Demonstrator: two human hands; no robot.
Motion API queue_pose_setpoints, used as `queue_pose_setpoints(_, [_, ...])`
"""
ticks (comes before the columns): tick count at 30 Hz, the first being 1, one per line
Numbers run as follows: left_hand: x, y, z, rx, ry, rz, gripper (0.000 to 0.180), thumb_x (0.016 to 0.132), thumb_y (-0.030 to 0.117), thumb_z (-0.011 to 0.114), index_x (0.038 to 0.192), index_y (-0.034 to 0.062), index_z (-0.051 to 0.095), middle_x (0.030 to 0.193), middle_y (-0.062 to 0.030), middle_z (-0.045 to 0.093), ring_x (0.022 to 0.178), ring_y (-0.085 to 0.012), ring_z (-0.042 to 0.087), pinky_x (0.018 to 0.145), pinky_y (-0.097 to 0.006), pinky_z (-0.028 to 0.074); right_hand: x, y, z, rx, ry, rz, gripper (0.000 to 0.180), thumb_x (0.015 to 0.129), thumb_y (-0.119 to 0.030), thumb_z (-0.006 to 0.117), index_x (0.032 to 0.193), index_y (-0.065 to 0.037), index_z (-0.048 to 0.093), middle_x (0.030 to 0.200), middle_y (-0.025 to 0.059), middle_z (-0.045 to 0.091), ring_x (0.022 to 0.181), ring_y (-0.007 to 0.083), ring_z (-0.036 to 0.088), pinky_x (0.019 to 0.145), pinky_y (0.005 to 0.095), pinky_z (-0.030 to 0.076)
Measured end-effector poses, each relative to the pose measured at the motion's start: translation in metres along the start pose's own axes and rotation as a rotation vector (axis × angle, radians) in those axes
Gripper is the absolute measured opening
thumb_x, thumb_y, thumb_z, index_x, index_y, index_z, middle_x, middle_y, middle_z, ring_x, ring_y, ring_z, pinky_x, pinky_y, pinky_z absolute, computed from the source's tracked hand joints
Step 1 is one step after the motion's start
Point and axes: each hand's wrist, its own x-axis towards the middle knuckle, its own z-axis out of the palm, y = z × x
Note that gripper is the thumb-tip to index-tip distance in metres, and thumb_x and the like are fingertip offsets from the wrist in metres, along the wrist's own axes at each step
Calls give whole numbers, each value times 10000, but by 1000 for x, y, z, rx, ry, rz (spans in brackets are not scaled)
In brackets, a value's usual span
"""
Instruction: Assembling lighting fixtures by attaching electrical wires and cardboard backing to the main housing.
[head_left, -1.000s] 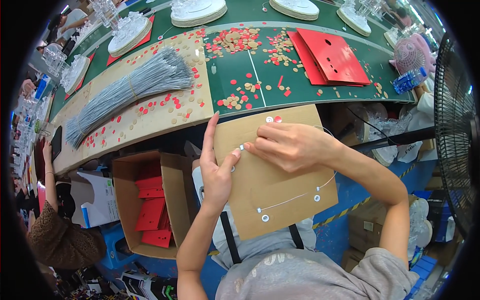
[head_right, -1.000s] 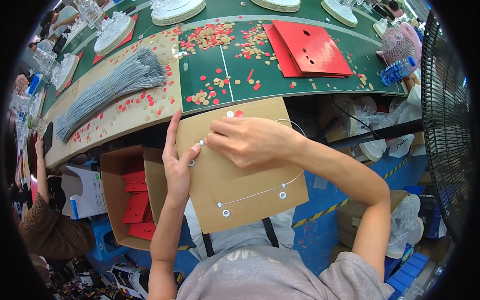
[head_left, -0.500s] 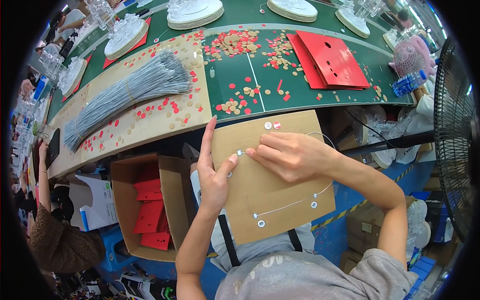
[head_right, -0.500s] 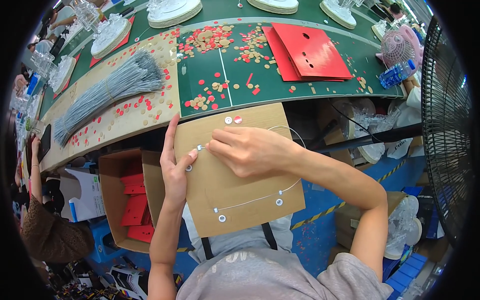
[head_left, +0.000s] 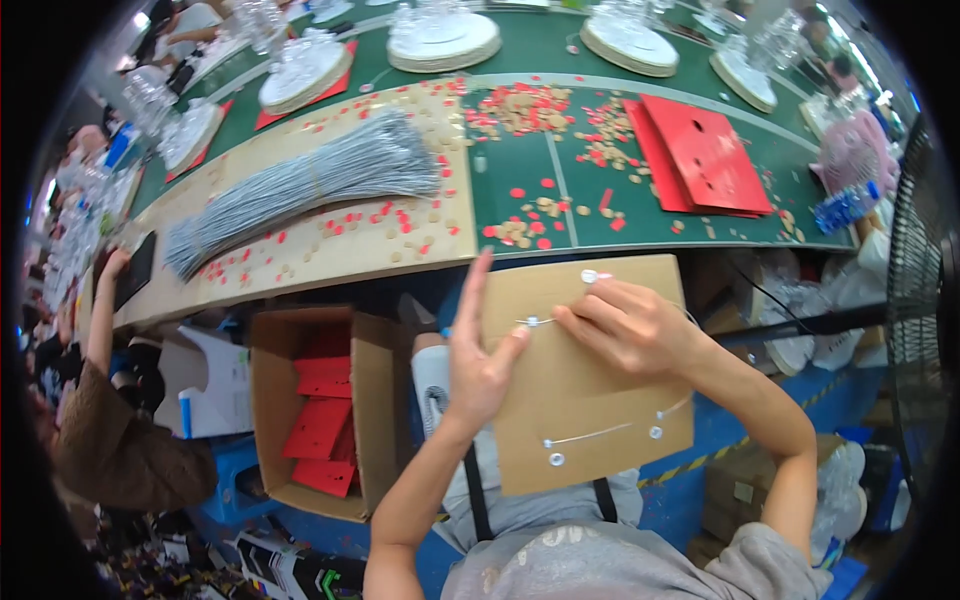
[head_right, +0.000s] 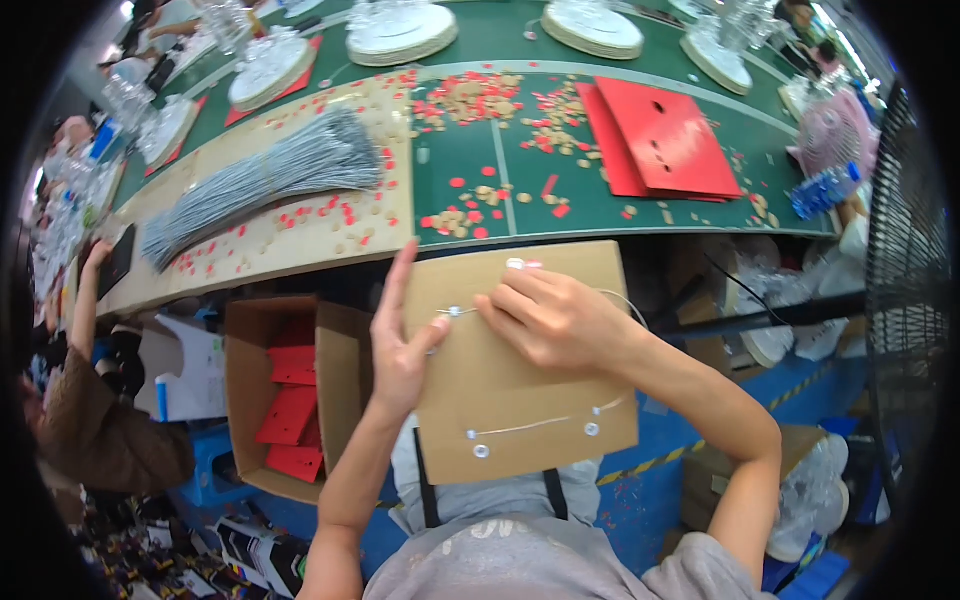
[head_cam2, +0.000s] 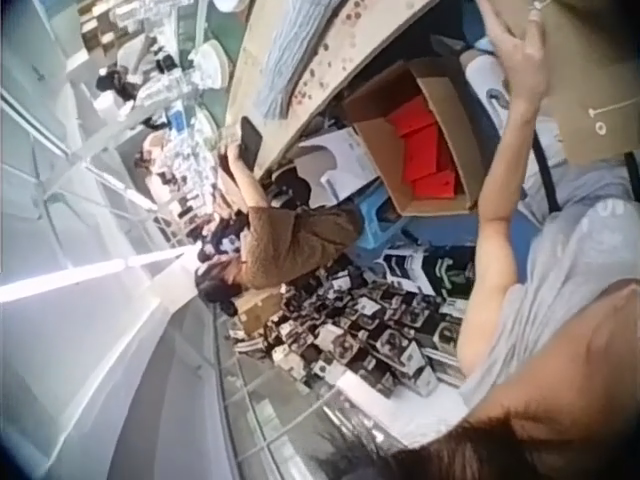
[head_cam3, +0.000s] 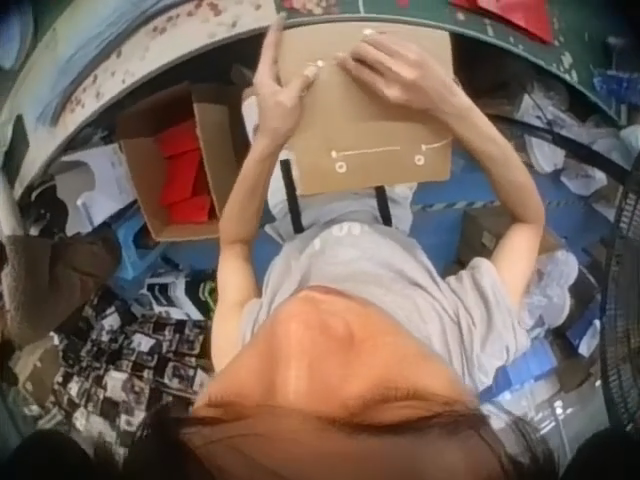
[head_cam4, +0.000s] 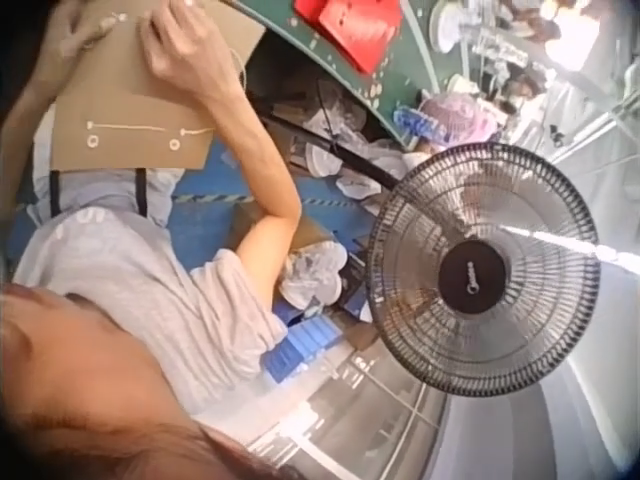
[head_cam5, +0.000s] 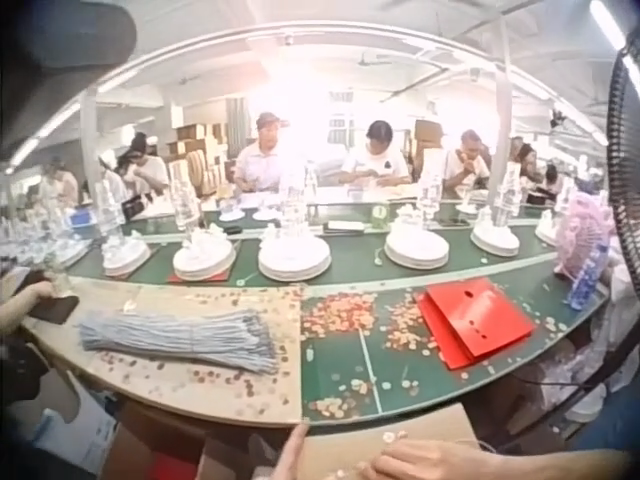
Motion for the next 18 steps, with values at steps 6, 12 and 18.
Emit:
queue_pose_setpoints(6, [0,5,8,-82,-33,-42,852,847,-65,533,1632,37,218,1494,-161,487,1305,-200,536,1088,-318,426,9,-2,1,63,-3,59,428,648,-47,687,1057,76,700,884,101,601,772,227,619,652,350,553])
queue_pose_setpoints(12, [6,-3,7,8,-64,39,860,869,-62,533,1643,47,174,1523,-150,467,1319,-188,525,1085,-317,432,4,-6,3,-90,-60,-5,401,666,-41,690,1040,104,683,871,105,588,751,227,610,642,341,551])
queue_pose_setpoints(18, [-3,4,1,91,51,-139,415,889,2,716,1303,4,693,1392,-169,628,1252,-189,592,1016,-320,498,5,-6,4,28,-19,62,383,695,-60,699,1059,60,693,884,88,586,779,216,609,683,348,554])
